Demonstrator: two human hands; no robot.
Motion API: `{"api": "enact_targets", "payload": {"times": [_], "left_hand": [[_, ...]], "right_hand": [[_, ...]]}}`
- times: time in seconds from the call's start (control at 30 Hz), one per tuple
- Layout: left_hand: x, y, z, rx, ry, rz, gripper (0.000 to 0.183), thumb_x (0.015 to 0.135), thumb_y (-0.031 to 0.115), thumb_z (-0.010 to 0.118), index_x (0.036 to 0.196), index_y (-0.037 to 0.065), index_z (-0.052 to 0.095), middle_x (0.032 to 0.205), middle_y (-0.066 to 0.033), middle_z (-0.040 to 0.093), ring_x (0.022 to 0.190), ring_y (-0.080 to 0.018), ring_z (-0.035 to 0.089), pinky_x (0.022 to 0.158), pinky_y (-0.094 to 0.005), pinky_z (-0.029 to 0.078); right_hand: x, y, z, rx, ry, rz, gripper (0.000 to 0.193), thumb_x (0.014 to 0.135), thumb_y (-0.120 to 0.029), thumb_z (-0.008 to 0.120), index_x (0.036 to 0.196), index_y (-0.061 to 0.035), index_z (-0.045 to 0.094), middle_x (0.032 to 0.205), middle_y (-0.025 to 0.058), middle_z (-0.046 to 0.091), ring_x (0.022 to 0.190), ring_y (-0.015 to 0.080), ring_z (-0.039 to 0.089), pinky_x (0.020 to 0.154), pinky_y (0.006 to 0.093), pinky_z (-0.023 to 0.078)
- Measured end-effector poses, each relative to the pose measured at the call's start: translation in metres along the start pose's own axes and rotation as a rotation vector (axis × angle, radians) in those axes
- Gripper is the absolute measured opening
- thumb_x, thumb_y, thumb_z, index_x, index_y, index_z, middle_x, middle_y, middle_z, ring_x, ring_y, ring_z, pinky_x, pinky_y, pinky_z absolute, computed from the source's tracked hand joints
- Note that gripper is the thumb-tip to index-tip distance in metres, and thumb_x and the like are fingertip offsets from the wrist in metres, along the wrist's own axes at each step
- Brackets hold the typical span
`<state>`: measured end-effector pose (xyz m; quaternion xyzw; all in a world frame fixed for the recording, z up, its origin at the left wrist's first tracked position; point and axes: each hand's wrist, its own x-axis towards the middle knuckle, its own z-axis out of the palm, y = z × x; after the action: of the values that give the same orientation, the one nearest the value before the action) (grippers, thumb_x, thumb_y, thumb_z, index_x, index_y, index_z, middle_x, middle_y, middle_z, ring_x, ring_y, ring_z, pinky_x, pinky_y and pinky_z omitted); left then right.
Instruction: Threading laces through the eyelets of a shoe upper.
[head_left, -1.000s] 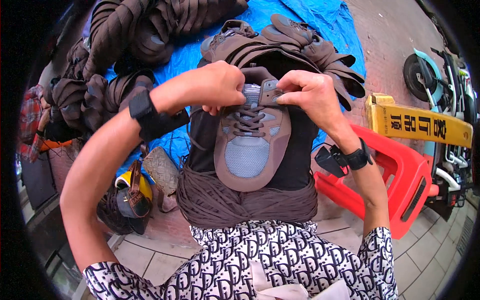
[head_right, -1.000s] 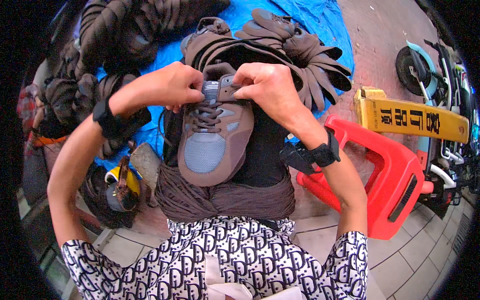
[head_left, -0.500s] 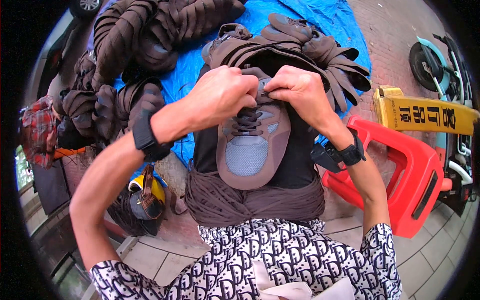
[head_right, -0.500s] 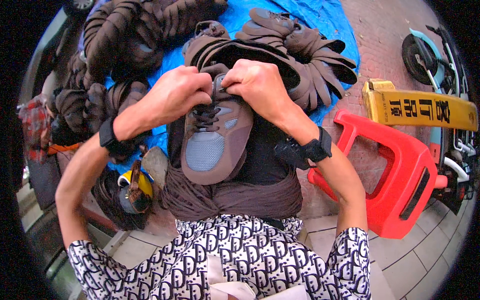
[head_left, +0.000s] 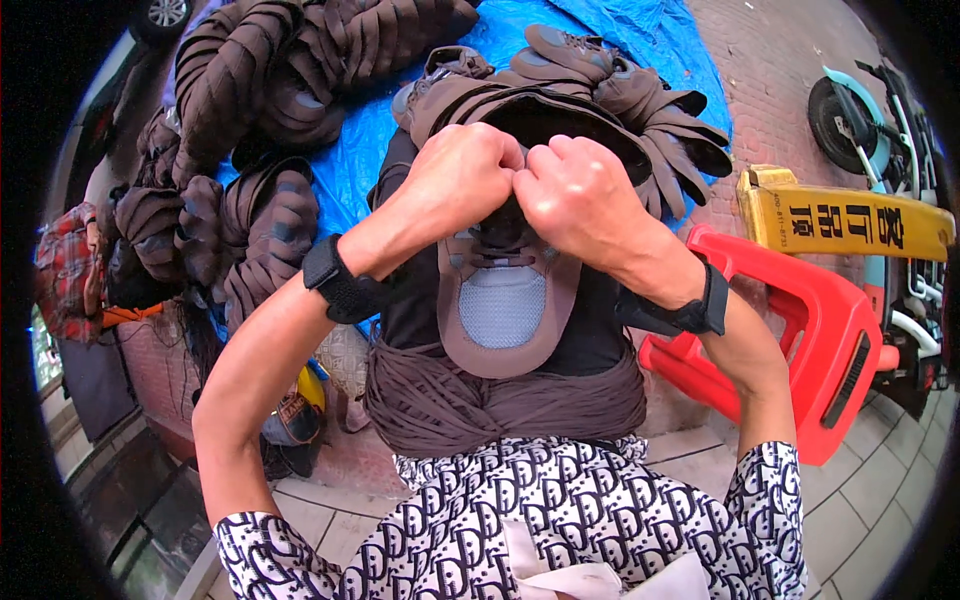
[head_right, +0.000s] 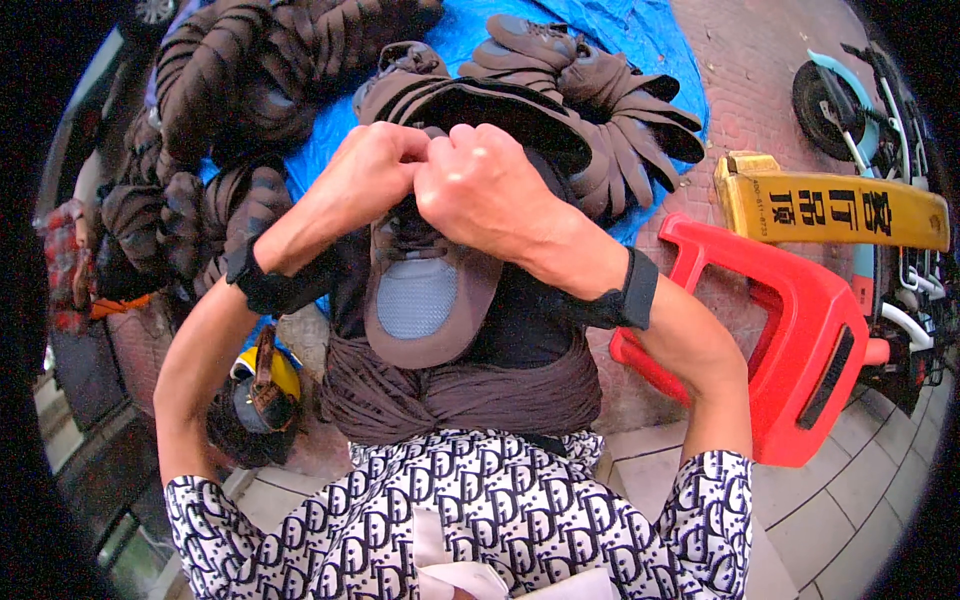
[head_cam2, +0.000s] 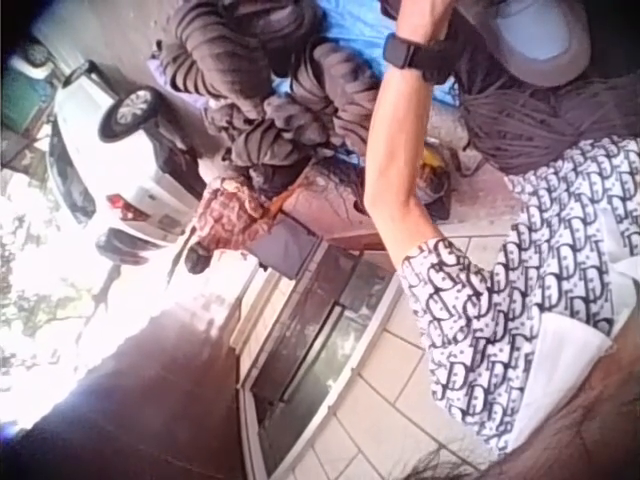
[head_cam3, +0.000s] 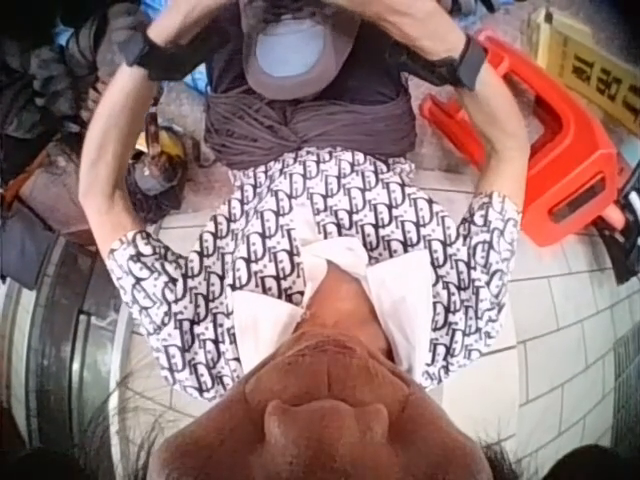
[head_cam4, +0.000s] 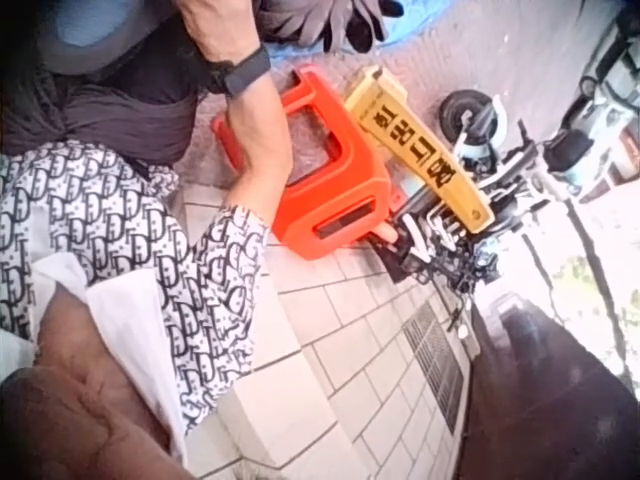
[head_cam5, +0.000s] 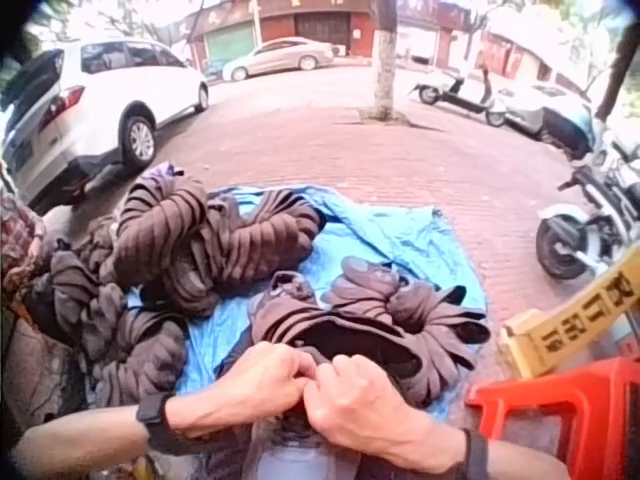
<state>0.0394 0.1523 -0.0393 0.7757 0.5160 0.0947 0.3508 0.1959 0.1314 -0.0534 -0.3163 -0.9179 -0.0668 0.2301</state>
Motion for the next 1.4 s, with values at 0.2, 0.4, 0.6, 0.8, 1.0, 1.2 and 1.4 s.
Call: {"api": "enact_targets", "payload": {"times": [0.2,0.4,0.6,0.8,1.0,1.2,1.4], "left_hand": [[0.008,-0.004,0.000,-0.255,-0.272,-0.094,0.016,0.070,0.004,0.055,0.083,0.001,0.063,0.063,-0.0024,0.057,0.061,-0.0098,0.051,0.059,-0.0266,0.043],[0.019,-0.001,0.003,-0.325,-0.450,-0.071,0.015,0.068,0.004,0.052,0.078,-0.001,0.061,0.055,-0.0056,0.052,0.052,-0.0118,0.049,0.050,-0.0282,0.041],[-0.006,-0.015,-0.001,0.084,-0.159,0.247,0.013,0.074,0.012,0.054,0.081,0.002,0.059,0.062,-0.0140,0.054,0.053,-0.0246,0.052,0.052,-0.0323,0.042],[-0.060,0.008,-0.061,-0.494,-0.163,-0.303,0.009,0.080,0.010,0.050,0.081,0.003,0.056,0.060,-0.0002,0.051,0.047,-0.0076,0.045,0.043,-0.0209,0.036],[-0.062,0.040,-0.078,-0.319,0.201,-0.020,0.009,0.080,0.006,0.051,0.080,0.000,0.058,0.060,-0.0014,0.053,0.048,-0.0051,0.049,0.044,-0.0202,0.039],[-0.031,0.021,-0.067,-0.538,0.271,0.137,0.007,0.079,0.002,0.051,0.081,0.000,0.058,0.060,-0.0015,0.053,0.050,-0.0040,0.049,0.045,-0.0197,0.040],[-0.020,0.009,-0.074,-0.710,0.071,0.107,0.011,0.085,0.007,0.050,0.091,0.001,0.056,0.069,-0.0005,0.054,0.058,-0.0058,0.052,0.053,-0.0177,0.043]], "right_hand": [[-0.023,0.017,0.008,0.607,0.069,0.298,0.002,0.062,-0.009,0.056,0.062,-0.0071,0.056,0.059,0.0077,0.053,0.055,0.0249,0.056,0.048,0.0345,0.045],[-0.023,0.014,0.012,0.466,0.075,0.245,0.002,0.062,-0.006,0.055,0.063,-0.0069,0.053,0.059,0.0090,0.053,0.055,0.0251,0.055,0.048,0.0347,0.044],[-0.005,0.026,0.006,0.708,-0.022,0.304,0.030,0.056,-0.010,0.068,0.084,-0.0027,0.060,0.073,0.0076,0.055,0.066,0.0212,0.055,0.060,0.0288,0.045],[-0.002,0.034,0.010,0.829,-0.201,0.272,0.024,0.060,-0.010,0.068,0.081,-0.0011,0.061,0.079,0.0063,0.055,0.072,0.0170,0.054,0.063,0.0263,0.044],[0.032,0.007,-0.017,1.216,0.093,0.403,0.021,0.062,-0.009,0.067,0.081,0.0002,0.064,0.073,0.0067,0.060,0.066,0.0142,0.057,0.059,0.0241,0.044],[0.052,-0.006,-0.005,1.453,-0.033,0.615,0.009,0.067,-0.009,0.063,0.074,-0.0044,0.065,0.058,-0.0014,0.053,0.050,0.0041,0.045,0.046,0.0201,0.036],[0.048,0.019,0.009,1.854,-0.318,0.660,0.012,0.072,-0.012,0.061,0.078,-0.0036,0.065,0.059,0.0010,0.056,0.046,0.0037,0.044,0.039,0.0181,0.031]]}}
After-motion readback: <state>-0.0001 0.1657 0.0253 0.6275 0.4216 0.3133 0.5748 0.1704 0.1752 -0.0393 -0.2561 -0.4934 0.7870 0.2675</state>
